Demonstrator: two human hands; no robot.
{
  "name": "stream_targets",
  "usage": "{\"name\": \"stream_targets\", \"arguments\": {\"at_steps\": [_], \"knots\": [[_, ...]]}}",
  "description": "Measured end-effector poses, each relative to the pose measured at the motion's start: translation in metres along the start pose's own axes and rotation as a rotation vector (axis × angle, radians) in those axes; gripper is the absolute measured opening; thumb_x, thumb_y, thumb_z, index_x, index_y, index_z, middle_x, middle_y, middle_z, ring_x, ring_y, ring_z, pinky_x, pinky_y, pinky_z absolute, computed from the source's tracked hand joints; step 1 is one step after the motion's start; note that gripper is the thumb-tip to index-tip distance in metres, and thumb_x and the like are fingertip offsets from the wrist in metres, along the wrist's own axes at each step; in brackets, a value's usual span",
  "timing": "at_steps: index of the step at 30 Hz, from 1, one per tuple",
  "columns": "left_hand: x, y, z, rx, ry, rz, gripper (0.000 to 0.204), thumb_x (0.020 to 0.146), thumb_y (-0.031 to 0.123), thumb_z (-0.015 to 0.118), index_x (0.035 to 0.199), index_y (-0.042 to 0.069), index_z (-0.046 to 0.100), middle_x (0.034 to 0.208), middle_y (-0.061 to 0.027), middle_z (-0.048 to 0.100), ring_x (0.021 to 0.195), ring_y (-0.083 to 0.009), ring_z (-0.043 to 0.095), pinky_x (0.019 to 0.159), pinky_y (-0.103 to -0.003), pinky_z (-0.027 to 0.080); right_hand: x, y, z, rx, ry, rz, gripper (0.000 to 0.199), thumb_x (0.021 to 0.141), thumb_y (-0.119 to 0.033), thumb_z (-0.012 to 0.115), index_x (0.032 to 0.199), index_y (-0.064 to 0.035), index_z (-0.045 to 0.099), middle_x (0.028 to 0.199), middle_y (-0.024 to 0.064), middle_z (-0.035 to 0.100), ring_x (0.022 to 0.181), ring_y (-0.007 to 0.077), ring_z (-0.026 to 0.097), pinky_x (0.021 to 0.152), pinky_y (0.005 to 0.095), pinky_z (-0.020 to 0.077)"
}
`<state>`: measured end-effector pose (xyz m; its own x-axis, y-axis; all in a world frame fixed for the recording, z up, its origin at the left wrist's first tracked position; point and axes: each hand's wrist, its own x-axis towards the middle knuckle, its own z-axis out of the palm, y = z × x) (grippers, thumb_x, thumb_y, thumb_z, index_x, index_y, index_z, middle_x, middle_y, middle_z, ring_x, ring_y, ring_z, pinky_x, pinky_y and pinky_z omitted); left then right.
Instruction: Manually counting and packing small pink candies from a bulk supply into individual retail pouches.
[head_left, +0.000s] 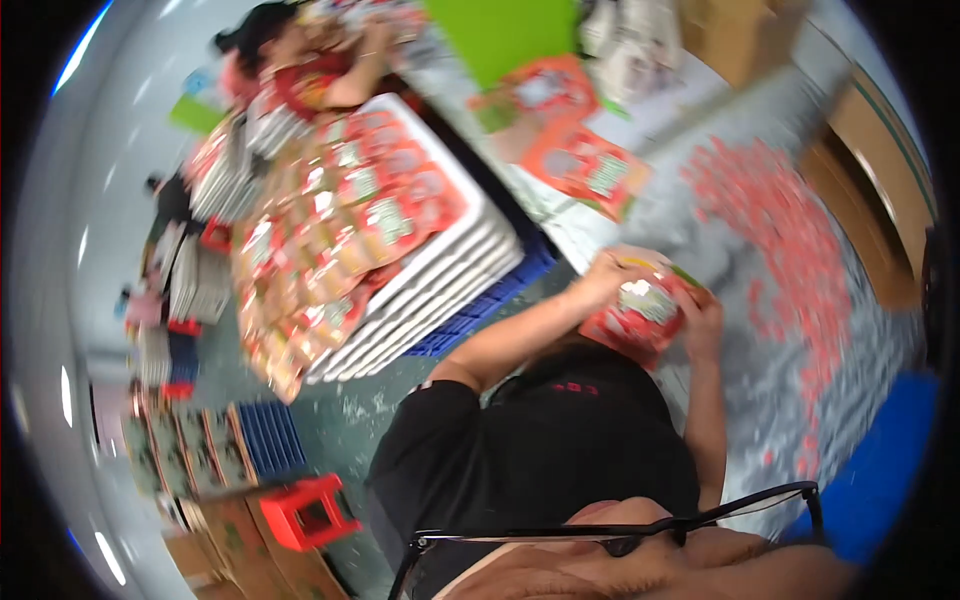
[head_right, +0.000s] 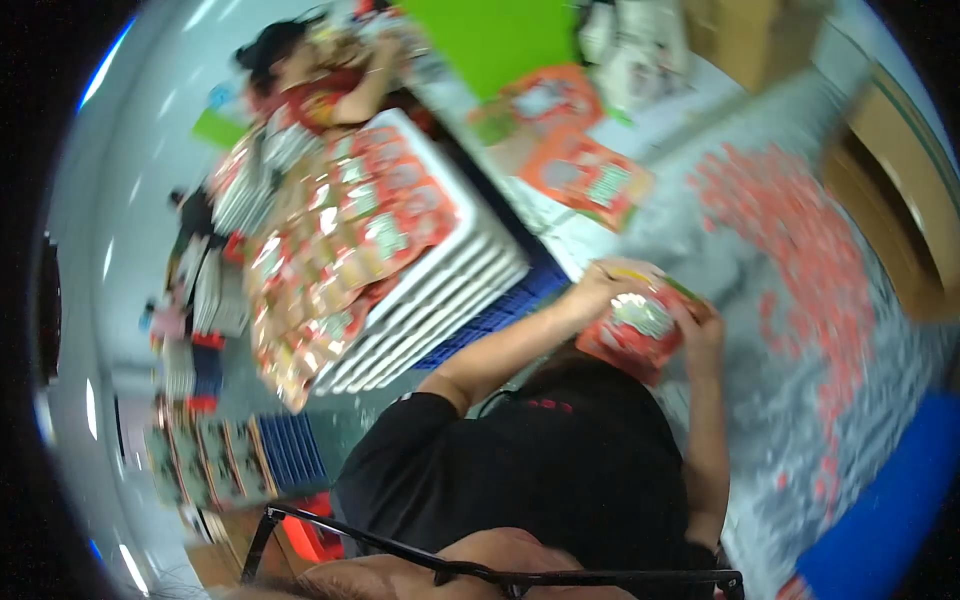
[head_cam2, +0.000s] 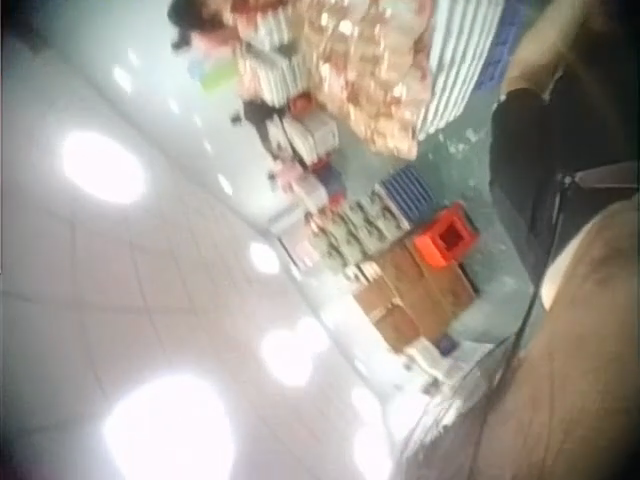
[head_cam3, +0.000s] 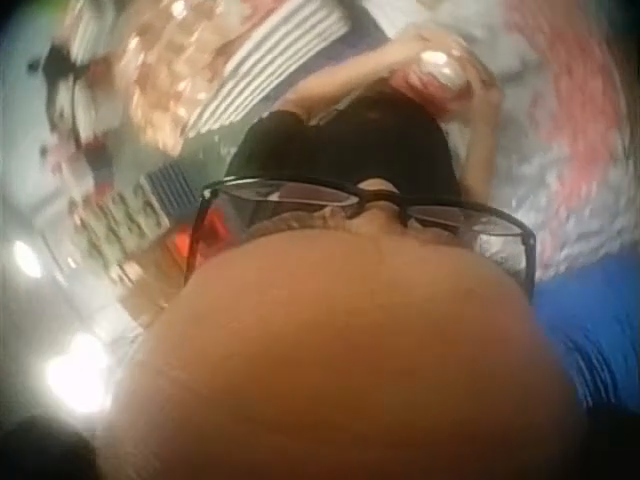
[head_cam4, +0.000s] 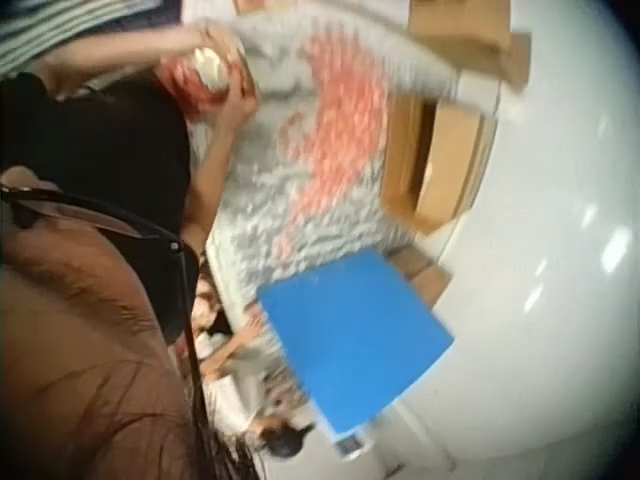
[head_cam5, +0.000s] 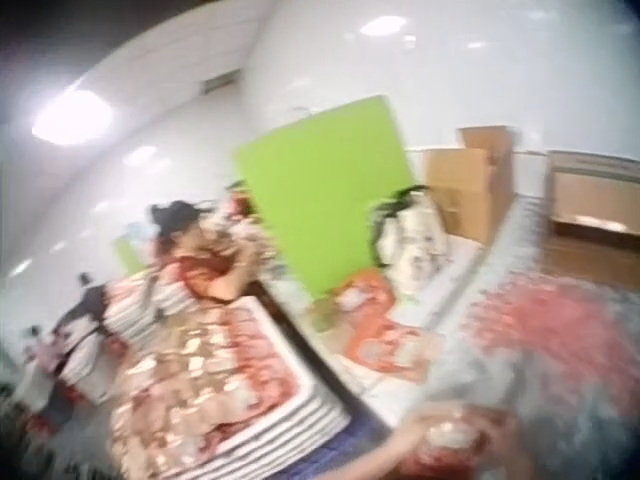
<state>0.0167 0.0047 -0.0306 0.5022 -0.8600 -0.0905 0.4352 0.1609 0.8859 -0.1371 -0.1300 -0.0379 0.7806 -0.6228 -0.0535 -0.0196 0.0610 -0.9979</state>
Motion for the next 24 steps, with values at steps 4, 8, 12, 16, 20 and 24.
{"name": "stream_targets", "arguments": {"at_steps": [4,8,12,16,20,24], "knots": [[-0.013,0.001,-0.014,0.064,0.105,-0.053,0.020,0.092,0.005,0.068,0.109,-0.002,0.072,0.107,-0.0080,0.073,0.096,-0.0112,0.067,0.083,-0.028,0.055,0.008,0.034,-0.001,0.233,-0.061,0.030,0.010,0.093,-0.008,0.065,0.097,-0.0017,0.072,0.086,0.0000,0.068,0.074,0.0063,0.057,0.067,0.0233,0.0449],[-0.033,0.036,-0.029,-0.043,0.123,0.053,0.021,0.098,0.011,0.061,0.111,-0.001,0.072,0.105,-0.0077,0.074,0.093,-0.0108,0.067,0.084,-0.027,0.053,0.030,0.030,0.025,0.414,-0.136,0.112,0.019,0.097,-0.012,0.061,0.111,-0.0003,0.068,0.096,0.0027,0.070,0.083,0.0091,0.062,0.075,0.0249,0.0486],[-0.045,0.056,-0.097,0.291,0.529,0.306,0.027,0.102,0.024,0.058,0.104,0.000,0.072,0.095,-0.0025,0.071,0.084,-0.0097,0.060,0.077,-0.029,0.050,0.043,-0.023,0.054,0.528,-0.164,0.271,0.034,0.102,-0.019,0.055,0.129,0.0010,0.058,0.117,0.0099,0.067,0.097,0.0158,0.066,0.087,0.0302,0.0518],[-0.086,0.158,-0.153,0.304,1.115,0.747,0.032,0.100,0.030,0.060,0.107,0.000,0.068,0.091,-0.0049,0.069,0.076,-0.0140,0.062,0.067,-0.032,0.050,0.057,-0.023,0.034,0.369,-0.269,0.043,0.041,0.106,-0.025,0.047,0.137,0.0016,0.051,0.133,0.0160,0.060,0.108,0.0235,0.064,0.096,0.0367,0.0508],[-0.137,0.176,-0.221,0.717,1.633,0.834,0.023,0.097,0.013,0.061,0.106,-0.007,0.066,0.094,-0.0128,0.071,0.082,-0.0194,0.064,0.076,-0.036,0.050,0.050,0.011,0.016,0.334,-0.223,0.207,0.036,0.104,-0.023,0.052,0.131,0.0003,0.056,0.116,0.0110,0.065,0.096,0.0173,0.065,0.085,0.0317,0.0530],[-0.139,0.162,-0.218,1.215,1.930,0.868,0.059,0.089,0.003,0.062,0.144,-0.004,0.043,0.147,-0.0275,0.042,0.139,-0.0404,0.040,0.113,-0.041,0.036,0.036,0.031,0.002,0.299,-0.128,0.318,0.027,0.103,-0.020,0.054,0.119,-0.0001,0.062,0.103,0.0084,0.068,0.087,0.0149,0.064,0.080,0.0294,0.0538]]}}
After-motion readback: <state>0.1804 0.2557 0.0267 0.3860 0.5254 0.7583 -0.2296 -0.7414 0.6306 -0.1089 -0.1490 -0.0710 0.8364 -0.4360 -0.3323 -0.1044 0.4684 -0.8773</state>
